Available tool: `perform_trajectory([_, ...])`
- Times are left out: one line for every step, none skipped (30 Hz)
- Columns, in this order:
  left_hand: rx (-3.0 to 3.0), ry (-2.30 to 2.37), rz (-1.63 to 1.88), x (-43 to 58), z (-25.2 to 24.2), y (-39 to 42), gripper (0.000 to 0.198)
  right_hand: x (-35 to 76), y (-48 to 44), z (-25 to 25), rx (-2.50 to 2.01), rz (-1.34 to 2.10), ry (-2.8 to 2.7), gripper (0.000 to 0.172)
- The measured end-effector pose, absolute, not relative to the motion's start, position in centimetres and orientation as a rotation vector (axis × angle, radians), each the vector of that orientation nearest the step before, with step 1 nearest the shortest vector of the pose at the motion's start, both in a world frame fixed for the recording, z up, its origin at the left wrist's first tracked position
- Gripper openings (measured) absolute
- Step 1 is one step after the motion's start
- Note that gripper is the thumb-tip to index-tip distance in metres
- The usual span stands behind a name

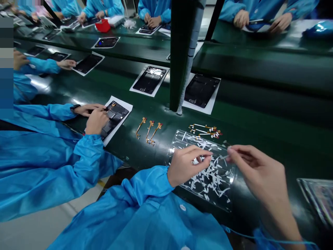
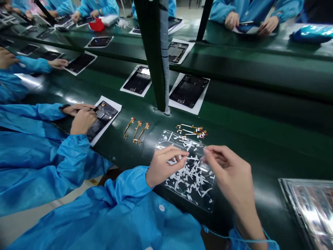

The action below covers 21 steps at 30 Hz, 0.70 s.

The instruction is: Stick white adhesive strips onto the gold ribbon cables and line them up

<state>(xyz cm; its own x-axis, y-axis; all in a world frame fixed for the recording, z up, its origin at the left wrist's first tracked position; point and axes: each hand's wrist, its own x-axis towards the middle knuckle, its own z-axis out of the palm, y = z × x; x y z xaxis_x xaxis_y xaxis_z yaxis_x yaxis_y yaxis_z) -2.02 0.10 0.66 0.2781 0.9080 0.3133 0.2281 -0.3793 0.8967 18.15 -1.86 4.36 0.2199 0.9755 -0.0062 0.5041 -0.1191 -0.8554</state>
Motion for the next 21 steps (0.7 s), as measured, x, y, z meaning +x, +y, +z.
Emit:
perform_trajectory([1.796, 1.037, 1.156, -1.5, 0.8, 0.0, 0.021, 17.5, -2.5, 4.2, -1.699, 0.837, -1.374, 0.029])
perform_trajectory([1.799, 1.043, 1.162, -1.0, 0.8, -0.1, 0.021, 16.9, -3.0, 4.0, -1.67, 0.87, -1.37, 0.028])
perform_trajectory([1.8, 1.05, 1.162, -0.7, 0.8, -0.2, 0.021, 16.5, -3.5, 3.7, -1.649, 0.89, -1.368, 0.025])
perform_trajectory([1.797, 1.061, 1.159, -0.5, 0.7, -0.2, 0.021, 16.2, -3.9, 3.5, -1.632, 0.904, -1.367, 0.023])
perform_trajectory([1.791, 1.076, 1.161, -0.4, 0.6, -0.2, 0.02, 15.9, -4.2, 3.2, -1.62, 0.914, -1.365, 0.022])
perform_trajectory([1.786, 1.087, 1.164, -0.4, 0.5, -0.3, 0.019, 15.8, -4.5, 3.0, -1.614, 0.921, -1.364, 0.02])
perform_trajectory([1.783, 1.096, 1.163, -0.4, 0.5, -0.3, 0.019, 15.7, -4.7, 2.8, -1.611, 0.928, -1.363, 0.019])
perform_trajectory([1.782, 1.106, 1.157, -0.5, 0.4, -0.3, 0.018, 15.6, -4.9, 2.7, -1.61, 0.937, -1.366, 0.019])
perform_trajectory([1.782, 1.118, 1.146, -0.6, 0.3, -0.3, 0.018, 15.6, -5.0, 2.6, -1.608, 0.945, -1.369, 0.019])
perform_trajectory([1.785, 1.133, 1.129, -0.6, 0.3, -0.4, 0.018, 15.5, -5.1, 2.5, -1.607, 0.947, -1.372, 0.019])
perform_trajectory([1.789, 1.15, 1.111, -0.7, 0.2, -0.4, 0.018, 15.5, -5.1, 2.5, -1.606, 0.944, -1.377, 0.019])
perform_trajectory([1.795, 1.171, 1.097, -0.7, 0.2, -0.5, 0.018, 15.4, -5.2, 2.4, -1.606, 0.938, -1.387, 0.018])
perform_trajectory([1.803, 1.189, 1.088, -0.7, 0.2, -0.5, 0.018, 15.4, -5.2, 2.3, -1.607, 0.93, -1.398, 0.018])
perform_trajectory([1.816, 1.202, 1.081, -0.7, 0.2, -0.5, 0.018, 15.3, -5.2, 2.3, -1.607, 0.921, -1.413, 0.017])
perform_trajectory([1.832, 1.215, 1.074, -0.6, 0.3, -0.6, 0.017, 15.2, -5.1, 2.2, -1.607, 0.916, -1.43, 0.017])
perform_trajectory([1.85, 1.226, 1.068, -0.6, 0.4, -0.5, 0.016, 15.2, -5.1, 2.1, -1.606, 0.915, -1.445, 0.017])
perform_trajectory([1.868, 1.231, 1.058, -0.6, 0.5, -0.5, 0.015, 15.1, -5.1, 2.0, -1.607, 0.919, -1.457, 0.017])
perform_trajectory([1.882, 1.228, 1.045, -0.6, 0.6, -0.4, 0.014, 15.1, -5.1, 1.9, -1.611, 0.923, -1.463, 0.018])
perform_trajectory([1.888, 1.22, 1.03, -0.7, 0.6, -0.3, 0.013, 15.1, -5.1, 1.8, -1.619, 0.93, -1.461, 0.019])
perform_trajectory([1.883, 1.209, 1.011, -0.7, 0.7, -0.2, 0.012, 15.2, -5.1, 1.7, -1.632, 0.94, -1.448, 0.021])
perform_trajectory([1.869, 1.2, 0.989, -0.9, 0.6, 0.0, 0.01, 15.4, -5.1, 1.6, -1.647, 0.953, -1.422, 0.022])
